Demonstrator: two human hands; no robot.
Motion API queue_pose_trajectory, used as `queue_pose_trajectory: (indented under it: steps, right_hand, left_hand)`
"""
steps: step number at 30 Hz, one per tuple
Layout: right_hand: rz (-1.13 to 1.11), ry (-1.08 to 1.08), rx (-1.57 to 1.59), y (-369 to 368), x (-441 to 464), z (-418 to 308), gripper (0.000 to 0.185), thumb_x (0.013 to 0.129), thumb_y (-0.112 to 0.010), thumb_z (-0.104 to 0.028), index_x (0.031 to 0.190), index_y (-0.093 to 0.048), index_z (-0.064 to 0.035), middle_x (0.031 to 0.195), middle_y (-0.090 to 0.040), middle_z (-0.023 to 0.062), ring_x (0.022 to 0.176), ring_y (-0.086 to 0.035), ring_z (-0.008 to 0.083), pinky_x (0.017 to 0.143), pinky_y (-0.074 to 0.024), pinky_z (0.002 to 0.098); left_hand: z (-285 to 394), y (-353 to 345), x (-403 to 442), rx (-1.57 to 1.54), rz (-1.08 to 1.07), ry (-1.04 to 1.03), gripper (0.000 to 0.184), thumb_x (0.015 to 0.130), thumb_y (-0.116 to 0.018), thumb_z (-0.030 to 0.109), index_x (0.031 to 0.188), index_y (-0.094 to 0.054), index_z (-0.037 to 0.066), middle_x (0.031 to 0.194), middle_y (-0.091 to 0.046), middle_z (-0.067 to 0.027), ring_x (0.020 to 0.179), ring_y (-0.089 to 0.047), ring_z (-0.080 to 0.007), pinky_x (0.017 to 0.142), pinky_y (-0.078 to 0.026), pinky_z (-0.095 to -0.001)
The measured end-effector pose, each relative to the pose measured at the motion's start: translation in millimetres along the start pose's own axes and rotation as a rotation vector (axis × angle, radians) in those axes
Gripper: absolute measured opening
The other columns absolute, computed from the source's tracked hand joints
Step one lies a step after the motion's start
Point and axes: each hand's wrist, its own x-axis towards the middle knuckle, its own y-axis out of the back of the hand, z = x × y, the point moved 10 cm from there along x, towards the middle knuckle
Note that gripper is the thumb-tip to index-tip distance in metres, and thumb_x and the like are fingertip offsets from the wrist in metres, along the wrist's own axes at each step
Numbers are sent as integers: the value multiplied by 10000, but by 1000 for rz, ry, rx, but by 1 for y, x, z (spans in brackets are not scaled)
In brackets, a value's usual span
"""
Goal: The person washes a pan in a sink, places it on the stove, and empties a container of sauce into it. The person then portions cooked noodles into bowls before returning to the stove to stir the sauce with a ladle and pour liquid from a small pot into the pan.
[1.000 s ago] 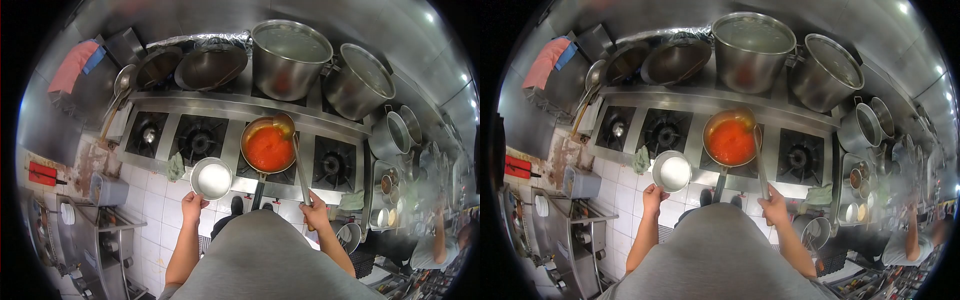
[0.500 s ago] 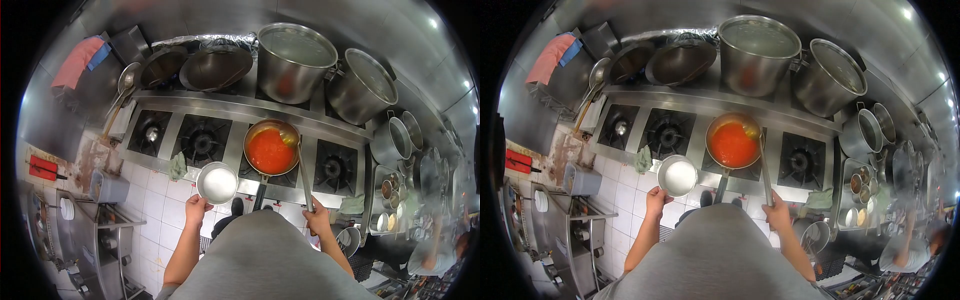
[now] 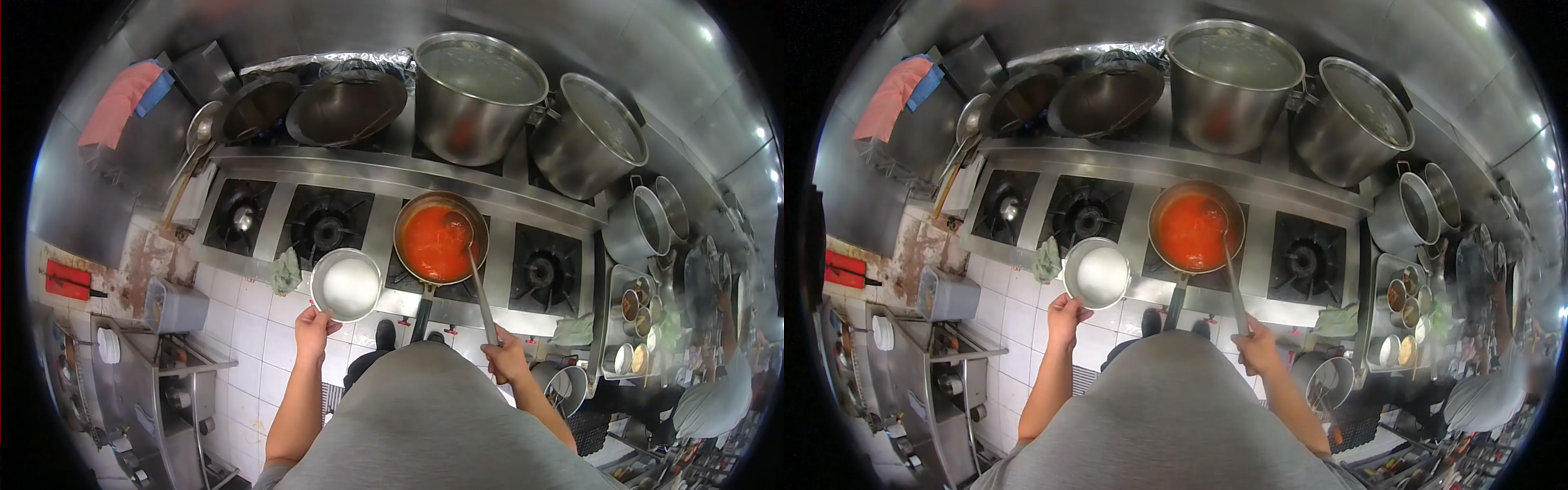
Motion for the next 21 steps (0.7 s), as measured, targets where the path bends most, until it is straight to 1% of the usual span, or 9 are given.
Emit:
queue_pose_trajectory:
  steps: [1,3,4,6,10,12,16,18,21]
  right_hand:
    - [2,-1,3,1,1,5,598,860,-642,-16,1440,-519,-94,624,-552,42,441,-527,137,414,-423,280]
    - [-170,-127,388,-17,-3,16,366,863,-670,-89,1224,-612,-57,671,-564,45,466,-528,148,424,-419,280]
    - [-169,-128,391,-17,-5,13,366,863,-670,-89,1224,-612,-57,671,-564,45,466,-528,148,424,-419,280]
    - [-260,-223,687,-29,-15,9,240,867,-676,-107,1093,-612,-59,691,-546,39,458,-496,143,414,-376,262]
    - [-302,-221,669,-33,-18,6,301,879,-665,-134,1164,-615,-52,699,-531,35,463,-486,146,416,-366,256]
    - [-258,-167,546,-30,-18,0,376,872,-673,-116,1234,-607,-43,692,-541,39,456,-499,147,411,-384,259]
    - [-257,-89,453,-26,-10,3,417,886,-660,-75,1289,-559,-33,692,-548,57,456,-510,138,391,-405,258]
    - [-190,-6,365,-19,-6,-1,494,873,-670,-37,1351,-547,-37,668,-556,48,454,-515,134,395,-422,261]
    - [-142,49,310,-12,-8,-10,541,869,-665,-21,1392,-531,-50,645,-550,30,433,-495,123,386,-420,267]
  left_hand:
    - [2,1,0,5,8,1,93,908,-606,81,822,-619,48,745,-657,-46,642,-637,-124,691,-610,-315]
    - [2,2,-1,11,15,2,94,910,-605,84,823,-619,50,750,-664,-51,647,-643,-127,692,-610,-314]
    - [1,2,0,9,10,4,95,911,-606,87,823,-617,51,744,-660,-49,651,-645,-128,692,-610,-314]
    - [0,1,1,10,5,6,97,912,-606,90,823,-615,52,737,-657,-46,655,-648,-130,693,-610,-315]
    - [1,-5,2,20,6,11,109,920,-604,95,818,-607,56,729,-638,-32,655,-648,-130,688,-614,-320]
    - [2,-9,3,32,0,8,112,921,-604,95,816,-604,58,734,-638,-32,657,-649,-132,687,-615,-323]
    - [4,-16,6,29,-48,-1,111,923,-608,101,820,-605,60,775,-664,-53,673,-661,-141,697,-614,-321]
    - [4,-20,8,29,-64,0,109,923,-611,104,822,-605,61,782,-668,-57,675,-662,-142,700,-613,-321]
    - [4,-20,7,41,-54,2,114,925,-611,108,819,-601,65,774,-666,-54,671,-660,-141,701,-608,-318]
